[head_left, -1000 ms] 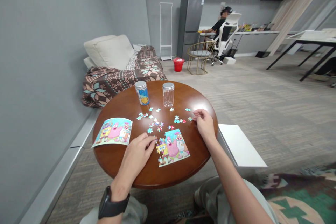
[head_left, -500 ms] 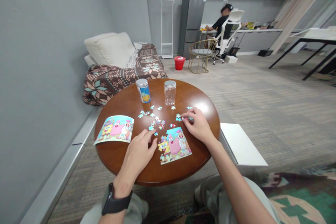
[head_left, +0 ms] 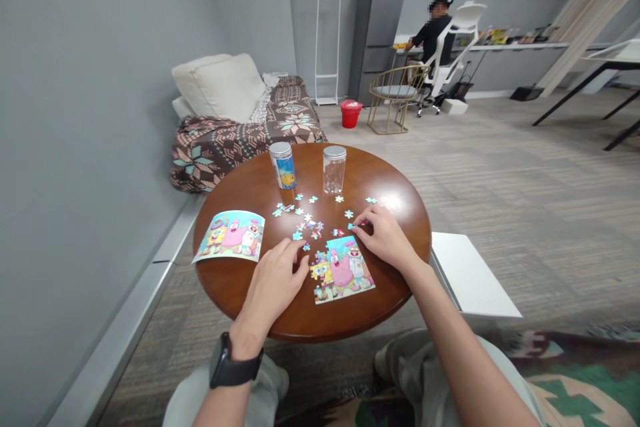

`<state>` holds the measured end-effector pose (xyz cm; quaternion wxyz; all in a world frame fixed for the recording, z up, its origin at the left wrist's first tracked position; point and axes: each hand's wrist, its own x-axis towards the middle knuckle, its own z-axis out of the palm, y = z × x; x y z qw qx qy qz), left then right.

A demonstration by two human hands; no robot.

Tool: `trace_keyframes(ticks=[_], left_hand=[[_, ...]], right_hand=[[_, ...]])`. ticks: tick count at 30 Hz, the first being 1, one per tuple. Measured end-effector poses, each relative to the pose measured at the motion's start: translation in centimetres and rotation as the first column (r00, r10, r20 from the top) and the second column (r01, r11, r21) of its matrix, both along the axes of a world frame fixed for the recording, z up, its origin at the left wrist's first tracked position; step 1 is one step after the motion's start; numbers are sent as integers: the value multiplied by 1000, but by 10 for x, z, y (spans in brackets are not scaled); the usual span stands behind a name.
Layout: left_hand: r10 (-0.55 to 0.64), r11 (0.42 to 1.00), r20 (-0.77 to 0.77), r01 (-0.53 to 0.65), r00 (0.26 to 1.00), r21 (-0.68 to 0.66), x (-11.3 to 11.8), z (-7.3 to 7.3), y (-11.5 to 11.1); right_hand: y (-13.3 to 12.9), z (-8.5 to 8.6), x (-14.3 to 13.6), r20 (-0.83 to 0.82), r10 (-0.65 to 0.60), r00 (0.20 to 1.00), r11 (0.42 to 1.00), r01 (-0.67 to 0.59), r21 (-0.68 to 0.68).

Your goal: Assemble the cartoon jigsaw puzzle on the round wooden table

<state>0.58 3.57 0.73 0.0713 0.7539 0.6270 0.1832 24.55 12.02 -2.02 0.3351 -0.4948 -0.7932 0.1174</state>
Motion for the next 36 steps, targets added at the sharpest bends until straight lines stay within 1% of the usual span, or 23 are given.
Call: trace_keyframes(ticks=[3,6,8,11,12,15,17,19,22,25,27,31,36], left_hand=[[7,1000,6,-7,1000,12,0,1,0],[-10,1000,43,9,999,18,0,1,-1],[-71,997,86,70,994,16,0,2,-1],[-190,982,117,189,975,19,0,1,-2],[-216,976,113,214,970,27,0,0,-3],[-262,965,93,257,961,57,0,-2,-3],[-280,959,83,276,956,64,0,-3,-3],[-286,957,73,282,955,61,0,-2,-3],[-284,958,67,281,956,55,1,-1,-3],[-281,959,63,278,958,49,1,-1,-3],[-279,960,62,277,958,47,1,-2,-3],[-289,957,61,286,955,53,1,-3,-3],[-284,958,50,282,957,49,1,-3,-3]], right_hand=[[0,1,1,-35,16,999,999,-17,-29],[-2,6,-1,-102,32,994,997,-39,-69],[-6,12,-4,-152,92,984,992,-104,-75],[-12,21,-14,-178,203,963,969,-223,-107],[-14,23,-18,-187,216,958,961,-243,-133],[-17,25,-32,-263,205,943,940,-264,-215],[-15,24,-40,-317,221,922,926,-301,-228],[-11,23,-47,-343,246,907,920,-330,-213],[-5,20,-51,-345,218,913,920,-310,-241],[0,15,-49,-355,155,922,915,-269,-301],[0,12,-46,-353,143,925,916,-259,-307],[-2,10,-44,-294,156,943,931,-240,-275],[-6,13,-46,-241,207,948,932,-266,-247]])
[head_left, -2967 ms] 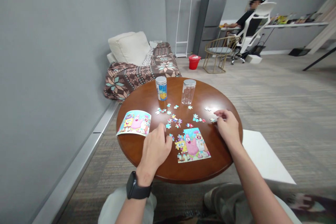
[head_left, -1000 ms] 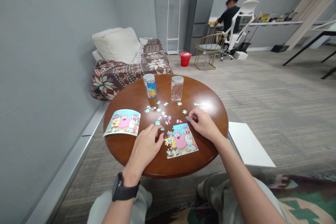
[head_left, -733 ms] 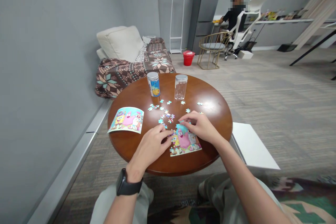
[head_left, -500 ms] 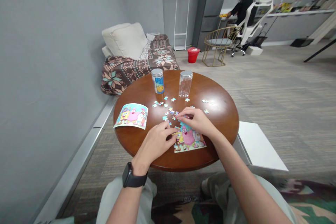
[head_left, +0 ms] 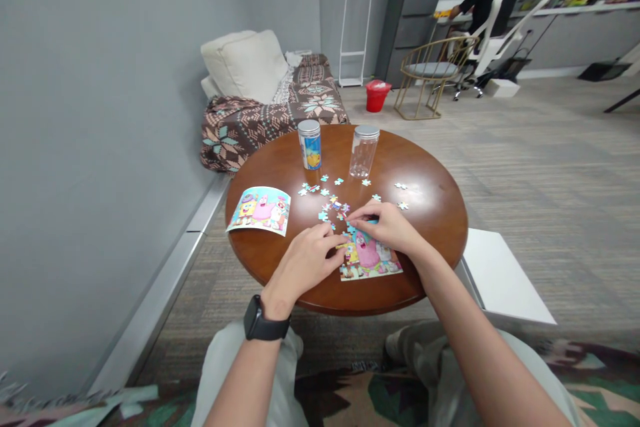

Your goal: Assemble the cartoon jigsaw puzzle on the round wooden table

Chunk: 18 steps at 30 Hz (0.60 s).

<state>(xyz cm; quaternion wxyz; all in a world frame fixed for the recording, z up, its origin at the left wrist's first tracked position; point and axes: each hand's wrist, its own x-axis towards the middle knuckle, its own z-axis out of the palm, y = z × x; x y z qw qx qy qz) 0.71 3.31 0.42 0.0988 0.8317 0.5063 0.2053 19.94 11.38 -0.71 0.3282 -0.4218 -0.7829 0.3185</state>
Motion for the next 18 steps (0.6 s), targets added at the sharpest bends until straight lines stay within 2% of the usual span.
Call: trace_keyframes(ticks=[5,18], left_hand=[[-5,1000,0,5,1000,3,0,0,0],[-3,1000,-10,3,1000,23,1,2,-1]], right_hand=[[-1,1,-2,28,43,999,997,-45,55],[1,-3,-2,60,63,996,992,-69,108]])
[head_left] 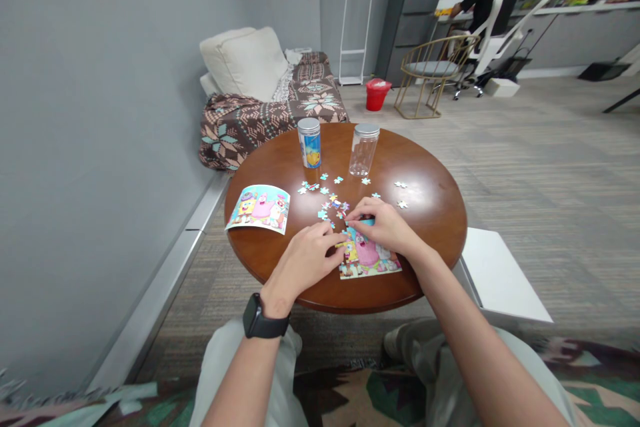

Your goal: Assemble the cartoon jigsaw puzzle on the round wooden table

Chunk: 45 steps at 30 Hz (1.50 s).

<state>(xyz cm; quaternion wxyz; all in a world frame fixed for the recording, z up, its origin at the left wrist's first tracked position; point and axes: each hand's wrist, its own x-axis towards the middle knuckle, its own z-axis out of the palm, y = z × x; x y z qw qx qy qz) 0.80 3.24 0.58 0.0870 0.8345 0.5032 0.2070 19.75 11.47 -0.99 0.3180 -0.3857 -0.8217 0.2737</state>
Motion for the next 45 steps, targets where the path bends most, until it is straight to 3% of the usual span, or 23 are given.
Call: trace_keyframes(ticks=[16,28,35,37,41,45], left_hand=[[-6,1000,-32,6,999,-1,1,0,0],[-8,999,-47,6,999,-41,1,1,-2],[26,999,-13,-27,1000,-42,2,3,-2],[151,988,-15,-151,988,18,0,1,-1],[462,875,41,-463,886,139,-3,-4,3],[457,874,35,-456,889,171,-4,-9,5]], right_hand=[[-1,-2,0,84,-5,996,996,-2,86],[-6,-1,0,36,-3,999,995,0,100],[-8,6,2,-155,-261,953,965,263,-9],[-8,7,5,-238,-360,902,930,369,-7],[-7,6,11,-382,-517,766,841,537,-62],[-4,4,15,-447,-582,679,794,593,-134]])
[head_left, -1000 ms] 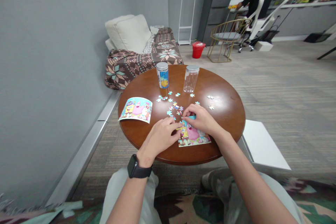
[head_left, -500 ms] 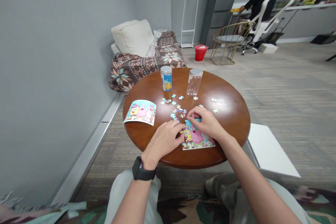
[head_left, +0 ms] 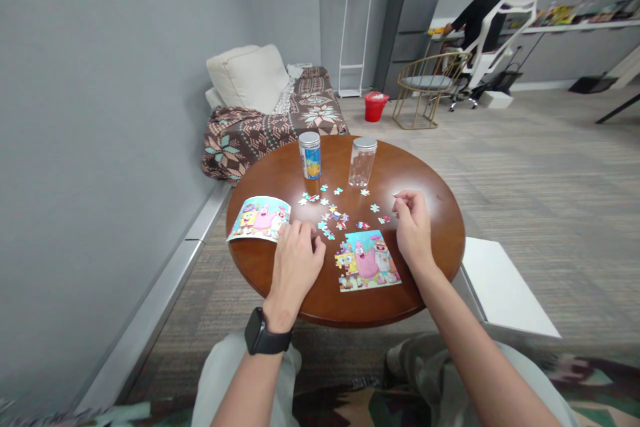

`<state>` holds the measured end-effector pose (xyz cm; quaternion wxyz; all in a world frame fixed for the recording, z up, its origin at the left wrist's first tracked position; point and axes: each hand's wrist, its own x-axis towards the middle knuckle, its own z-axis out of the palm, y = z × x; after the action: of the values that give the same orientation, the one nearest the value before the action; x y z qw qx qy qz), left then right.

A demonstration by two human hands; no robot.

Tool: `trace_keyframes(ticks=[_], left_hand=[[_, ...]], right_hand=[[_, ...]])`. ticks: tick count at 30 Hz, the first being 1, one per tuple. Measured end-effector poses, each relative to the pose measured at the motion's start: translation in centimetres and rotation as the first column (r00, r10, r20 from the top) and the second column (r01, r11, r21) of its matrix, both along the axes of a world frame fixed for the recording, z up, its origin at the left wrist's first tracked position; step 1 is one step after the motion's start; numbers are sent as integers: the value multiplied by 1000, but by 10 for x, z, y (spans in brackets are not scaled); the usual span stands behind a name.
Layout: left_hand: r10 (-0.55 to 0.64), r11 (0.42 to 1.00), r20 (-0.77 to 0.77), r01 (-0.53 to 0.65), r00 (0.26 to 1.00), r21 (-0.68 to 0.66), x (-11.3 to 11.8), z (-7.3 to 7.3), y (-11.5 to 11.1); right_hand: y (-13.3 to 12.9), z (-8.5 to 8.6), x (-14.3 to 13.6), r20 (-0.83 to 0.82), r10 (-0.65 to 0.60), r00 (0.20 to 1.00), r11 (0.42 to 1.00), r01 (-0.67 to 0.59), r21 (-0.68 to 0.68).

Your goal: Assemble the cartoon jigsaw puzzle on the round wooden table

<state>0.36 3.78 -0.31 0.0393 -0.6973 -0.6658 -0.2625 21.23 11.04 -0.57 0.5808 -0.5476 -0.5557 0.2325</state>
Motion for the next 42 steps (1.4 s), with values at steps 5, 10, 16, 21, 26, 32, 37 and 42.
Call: trace_keyframes(ticks=[5,10,16,21,26,32,37,42], left_hand=[[-3,1000,-20,3,1000,-6,0,-3,0],[5,1000,-35,-4,999,4,0,-3,1],[-23,999,-38,24,999,22,0,-3,0],[-20,1000,-41,20,999,12,0,-3,0],[-15,1000,-34,15,999,14,-1,-4,0],[-1,999,-25,0,1000,-32,1,-1,0],[1,999,-22,-2,1000,-47,1,1,-1],[-13,999,-4,13,1000,-47,1,0,-1]], right_hand=[[1,-4,-1,52,7,999,999,-5,-37],[7,-1,-9,392,262,882,964,-255,-72],[29,29,-40,691,430,581,885,-424,-194],[44,40,-79,770,457,446,882,-339,-327],[45,30,-100,785,406,469,914,-203,-351],[49,30,-108,772,418,479,908,-216,-358],[58,31,-110,703,506,500,862,-255,-439],[54,29,-102,570,592,570,799,-325,-505]])
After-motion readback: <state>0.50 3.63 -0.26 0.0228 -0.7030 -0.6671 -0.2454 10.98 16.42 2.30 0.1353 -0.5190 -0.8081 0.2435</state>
